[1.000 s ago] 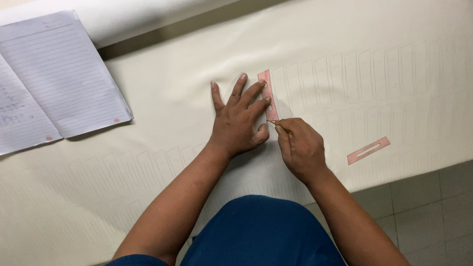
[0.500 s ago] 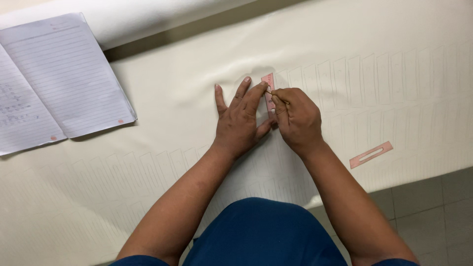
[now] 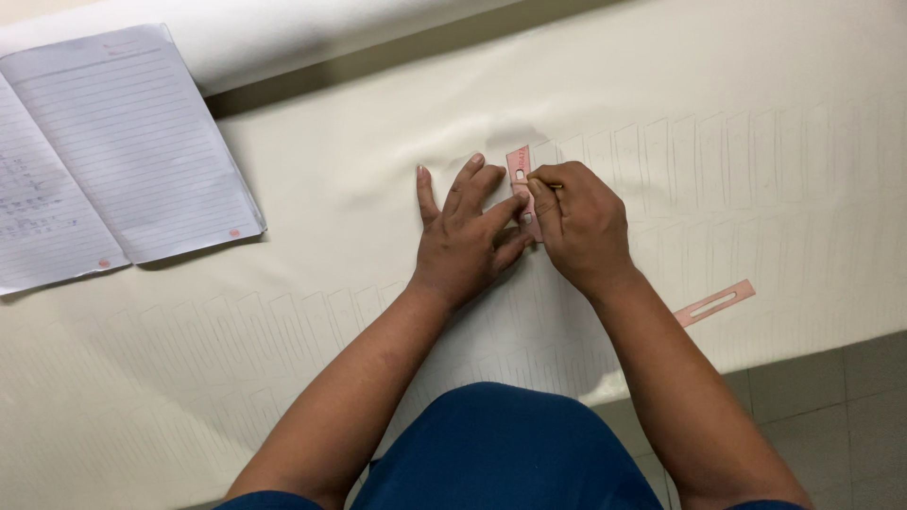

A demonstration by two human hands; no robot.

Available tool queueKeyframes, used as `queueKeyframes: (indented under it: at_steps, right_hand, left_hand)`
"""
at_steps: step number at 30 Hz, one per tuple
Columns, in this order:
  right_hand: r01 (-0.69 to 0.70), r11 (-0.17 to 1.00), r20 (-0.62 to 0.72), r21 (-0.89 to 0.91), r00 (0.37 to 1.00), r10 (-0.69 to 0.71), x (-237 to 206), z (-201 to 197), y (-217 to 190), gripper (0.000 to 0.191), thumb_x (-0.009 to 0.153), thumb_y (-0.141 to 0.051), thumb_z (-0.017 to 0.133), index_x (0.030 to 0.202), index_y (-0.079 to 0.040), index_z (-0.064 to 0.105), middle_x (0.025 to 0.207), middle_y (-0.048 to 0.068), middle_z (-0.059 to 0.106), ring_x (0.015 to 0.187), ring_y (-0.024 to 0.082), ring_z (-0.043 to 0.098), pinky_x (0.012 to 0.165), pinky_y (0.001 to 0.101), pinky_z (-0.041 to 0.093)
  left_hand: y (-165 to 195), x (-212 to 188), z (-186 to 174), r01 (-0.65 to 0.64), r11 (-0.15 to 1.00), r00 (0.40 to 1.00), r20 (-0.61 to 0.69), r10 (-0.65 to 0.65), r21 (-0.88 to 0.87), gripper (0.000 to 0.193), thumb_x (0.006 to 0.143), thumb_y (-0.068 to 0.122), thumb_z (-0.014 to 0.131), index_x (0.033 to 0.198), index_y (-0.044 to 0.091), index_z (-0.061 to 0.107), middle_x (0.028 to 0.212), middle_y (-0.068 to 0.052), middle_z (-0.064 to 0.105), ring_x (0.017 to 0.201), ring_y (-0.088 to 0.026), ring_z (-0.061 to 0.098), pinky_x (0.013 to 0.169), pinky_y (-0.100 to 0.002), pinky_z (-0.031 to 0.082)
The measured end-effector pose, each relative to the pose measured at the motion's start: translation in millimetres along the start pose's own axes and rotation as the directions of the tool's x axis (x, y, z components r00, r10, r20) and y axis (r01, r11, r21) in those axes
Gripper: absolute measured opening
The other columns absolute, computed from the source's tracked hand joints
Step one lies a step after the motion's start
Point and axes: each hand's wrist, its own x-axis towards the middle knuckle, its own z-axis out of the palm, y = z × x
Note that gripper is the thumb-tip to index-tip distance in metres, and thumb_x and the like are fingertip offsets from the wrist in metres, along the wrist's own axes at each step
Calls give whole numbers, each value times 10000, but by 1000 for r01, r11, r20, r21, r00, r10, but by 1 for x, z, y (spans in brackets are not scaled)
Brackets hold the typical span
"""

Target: The person holds a small pink ruler template on a sheet of white material and marks lines along it with a pencil, repositioning the template repeatedly. They then walk to another table, pick up scissors, and begin cutting the white material along the marked area.

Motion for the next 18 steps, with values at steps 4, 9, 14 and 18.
queueKeyframes:
  at_steps: [4, 9, 14, 18]
  right_hand:
    - [17, 1000, -25, 2, 1000, -17, 11, 7, 0, 63, 1064, -79, 684, 1083, -20, 677, 988, 106, 699, 807, 249, 701, 692, 348, 559]
    - [2, 999, -50, 37, 999, 0, 16, 4, 0, 63, 1090, -81, 656, 1096, -19, 665, 1026, 105, 701, 829, 230, 710, 705, 333, 573]
    - [-65, 998, -40, -5, 997, 65, 6, -5, 2, 64, 1090, -72, 638, 1085, -16, 668, 968, 104, 699, 798, 220, 692, 695, 344, 553]
    - [-105, 994, -13, 13, 994, 105, 1, -2, 4, 70, 1077, -73, 632, 1082, -16, 673, 960, 100, 705, 787, 208, 694, 678, 331, 552]
  left_hand:
    - [0, 0, 1, -33, 998, 999, -23, 34, 53, 362, 941, 528, 713, 1207, 282, 686, 1459, -35, 456, 1519, -244, 303, 1233, -676, -46]
    - [1, 0, 0, -17, 998, 1000, 23, 15, 56, 383, 921, 528, 716, 1209, 278, 683, 1458, 14, 475, 1515, -233, 305, 1226, -679, -52]
    - [1, 0, -2, -20, 999, 1000, 23, 19, 38, 414, 929, 511, 709, 1263, 268, 676, 1475, 43, 505, 1525, -217, 314, 1230, -683, -56]
    - [1, 1, -1, -19, 999, 999, 31, 17, 46, 421, 922, 507, 710, 1263, 263, 677, 1478, 42, 506, 1525, -225, 315, 1224, -689, -55]
